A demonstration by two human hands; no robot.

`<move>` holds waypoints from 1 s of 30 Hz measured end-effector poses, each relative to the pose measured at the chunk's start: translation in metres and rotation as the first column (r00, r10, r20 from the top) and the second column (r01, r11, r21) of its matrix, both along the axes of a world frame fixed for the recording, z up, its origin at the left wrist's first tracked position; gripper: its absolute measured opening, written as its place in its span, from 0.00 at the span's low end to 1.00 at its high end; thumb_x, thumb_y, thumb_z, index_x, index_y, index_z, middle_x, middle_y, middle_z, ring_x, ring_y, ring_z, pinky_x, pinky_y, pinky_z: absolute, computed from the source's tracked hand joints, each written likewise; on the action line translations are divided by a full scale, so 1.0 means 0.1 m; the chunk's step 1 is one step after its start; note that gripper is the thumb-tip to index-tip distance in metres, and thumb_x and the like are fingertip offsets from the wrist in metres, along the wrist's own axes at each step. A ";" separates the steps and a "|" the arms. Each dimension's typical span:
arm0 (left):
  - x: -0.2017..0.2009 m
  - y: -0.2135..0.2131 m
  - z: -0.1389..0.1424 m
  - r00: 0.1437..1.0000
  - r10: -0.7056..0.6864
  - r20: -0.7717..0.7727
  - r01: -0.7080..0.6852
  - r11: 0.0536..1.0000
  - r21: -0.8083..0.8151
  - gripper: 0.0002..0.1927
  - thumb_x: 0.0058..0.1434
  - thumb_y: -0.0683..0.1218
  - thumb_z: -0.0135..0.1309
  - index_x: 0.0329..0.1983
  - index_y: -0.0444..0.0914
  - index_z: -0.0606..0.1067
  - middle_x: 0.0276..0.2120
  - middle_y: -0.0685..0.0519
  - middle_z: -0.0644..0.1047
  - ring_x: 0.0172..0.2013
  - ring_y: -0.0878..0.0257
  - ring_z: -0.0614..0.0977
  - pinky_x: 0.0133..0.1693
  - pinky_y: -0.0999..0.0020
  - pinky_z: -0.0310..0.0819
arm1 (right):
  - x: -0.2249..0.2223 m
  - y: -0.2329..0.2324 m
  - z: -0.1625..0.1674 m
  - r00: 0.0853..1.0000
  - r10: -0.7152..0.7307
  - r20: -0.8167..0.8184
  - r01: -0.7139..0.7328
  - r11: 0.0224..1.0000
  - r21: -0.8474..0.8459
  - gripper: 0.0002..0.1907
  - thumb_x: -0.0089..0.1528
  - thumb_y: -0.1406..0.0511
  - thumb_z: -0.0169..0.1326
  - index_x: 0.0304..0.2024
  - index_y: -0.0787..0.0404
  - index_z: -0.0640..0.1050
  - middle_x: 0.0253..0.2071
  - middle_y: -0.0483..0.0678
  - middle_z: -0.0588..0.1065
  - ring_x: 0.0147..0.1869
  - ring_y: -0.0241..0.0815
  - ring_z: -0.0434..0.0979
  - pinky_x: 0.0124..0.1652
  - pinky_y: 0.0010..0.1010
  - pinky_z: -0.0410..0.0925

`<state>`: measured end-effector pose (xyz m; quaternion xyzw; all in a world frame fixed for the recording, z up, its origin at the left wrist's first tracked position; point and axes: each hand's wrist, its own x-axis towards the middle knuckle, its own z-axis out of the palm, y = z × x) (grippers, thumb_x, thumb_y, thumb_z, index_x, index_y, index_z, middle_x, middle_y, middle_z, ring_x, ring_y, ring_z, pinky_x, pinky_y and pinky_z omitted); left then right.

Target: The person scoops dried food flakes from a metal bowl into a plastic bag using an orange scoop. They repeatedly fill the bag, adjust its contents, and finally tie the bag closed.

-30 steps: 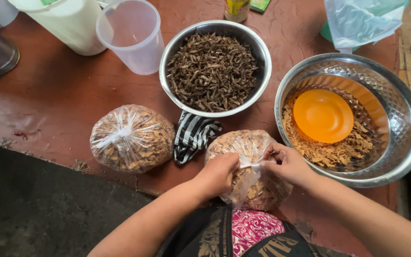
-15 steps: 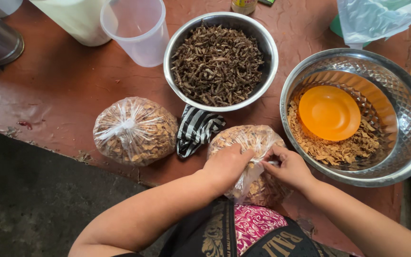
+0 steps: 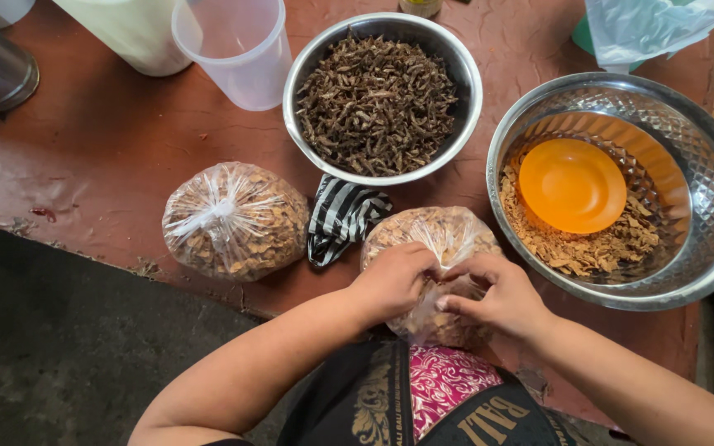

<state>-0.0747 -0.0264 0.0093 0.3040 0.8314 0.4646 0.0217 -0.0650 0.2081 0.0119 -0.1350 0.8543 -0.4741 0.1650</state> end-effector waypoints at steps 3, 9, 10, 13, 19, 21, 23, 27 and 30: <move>0.05 -0.04 0.06 0.999 -0.033 -0.002 0.033 0.999 0.019 0.11 0.53 0.40 0.51 0.39 0.35 0.77 0.38 0.43 0.77 0.43 0.46 0.80 0.48 0.55 0.74 | 0.04 -0.02 -0.07 0.993 -0.022 -0.119 0.042 0.985 0.169 0.15 0.49 0.62 0.70 0.38 0.58 0.86 0.32 0.43 0.79 0.36 0.34 0.77 0.37 0.28 0.70; 0.11 -0.09 0.09 0.993 -0.086 0.084 0.081 0.995 0.066 0.23 0.50 0.46 0.64 0.48 0.33 0.74 0.43 0.43 0.75 0.45 0.48 0.79 0.48 0.59 0.74 | -0.01 0.11 -0.15 0.998 0.067 0.001 -0.065 0.972 -0.226 0.14 0.55 0.67 0.58 0.43 0.63 0.83 0.42 0.47 0.78 0.48 0.38 0.77 0.50 0.30 0.69; 0.11 -0.09 0.07 0.986 -0.079 0.147 0.071 0.996 0.061 0.24 0.52 0.46 0.65 0.49 0.33 0.73 0.44 0.43 0.74 0.45 0.49 0.79 0.48 0.60 0.74 | -0.02 0.13 -0.13 0.996 0.090 0.018 -0.084 0.975 -0.207 0.15 0.56 0.67 0.59 0.45 0.63 0.83 0.41 0.48 0.76 0.47 0.40 0.75 0.49 0.32 0.67; 0.16 -0.01 -0.03 0.997 0.053 0.058 -0.055 0.998 0.040 0.18 0.57 0.45 0.64 0.49 0.35 0.74 0.44 0.44 0.76 0.47 0.48 0.78 0.48 0.59 0.73 | 0.01 0.17 -0.04 0.987 0.162 -0.002 -0.160 0.975 -0.157 0.19 0.54 0.66 0.62 0.48 0.63 0.82 0.39 0.49 0.73 0.45 0.43 0.71 0.48 0.34 0.64; 0.15 0.04 -0.11 0.994 0.099 0.037 -0.101 0.993 0.066 0.16 0.57 0.43 0.62 0.48 0.37 0.75 0.42 0.46 0.76 0.45 0.49 0.79 0.48 0.59 0.74 | 0.11 0.04 -0.01 0.974 0.132 -0.186 -0.085 0.966 0.243 0.16 0.50 0.65 0.68 0.40 0.58 0.82 0.35 0.49 0.74 0.43 0.47 0.76 0.44 0.35 0.68; 0.12 0.04 -0.08 0.992 0.073 0.102 -0.081 0.994 0.071 0.17 0.55 0.43 0.63 0.47 0.37 0.75 0.41 0.46 0.76 0.43 0.50 0.80 0.47 0.60 0.74 | 0.09 0.01 -0.06 0.972 0.079 -0.221 -0.016 0.962 0.274 0.09 0.52 0.67 0.66 0.36 0.58 0.84 0.34 0.50 0.76 0.42 0.48 0.77 0.43 0.35 0.70; 0.11 0.03 -0.05 0.991 0.055 0.125 -0.065 0.995 0.075 0.19 0.52 0.44 0.64 0.46 0.37 0.75 0.41 0.45 0.75 0.42 0.50 0.80 0.46 0.60 0.74 | 0.06 -0.02 -0.13 0.970 -0.050 -0.236 0.088 0.985 0.150 0.07 0.54 0.68 0.65 0.35 0.60 0.82 0.33 0.49 0.78 0.39 0.45 0.79 0.40 0.33 0.70; 0.14 0.04 -0.04 0.997 0.069 0.038 -0.072 0.994 0.086 0.19 0.51 0.43 0.65 0.46 0.36 0.75 0.41 0.44 0.75 0.44 0.47 0.79 0.46 0.58 0.74 | 0.02 -0.11 -0.30 0.929 -0.204 -0.310 0.195 0.979 -0.060 0.07 0.55 0.70 0.63 0.35 0.63 0.79 0.31 0.48 0.78 0.35 0.39 0.78 0.38 0.27 0.69; 0.17 0.10 -0.09 0.990 0.139 0.003 -0.138 0.986 0.090 0.17 0.53 0.41 0.63 0.46 0.37 0.75 0.41 0.44 0.75 0.44 0.46 0.79 0.46 0.57 0.74 | 0.02 -0.17 -0.39 0.926 -0.330 -0.182 0.334 0.943 -0.007 0.08 0.54 0.69 0.66 0.33 0.64 0.80 0.28 0.48 0.75 0.31 0.38 0.74 0.34 0.27 0.67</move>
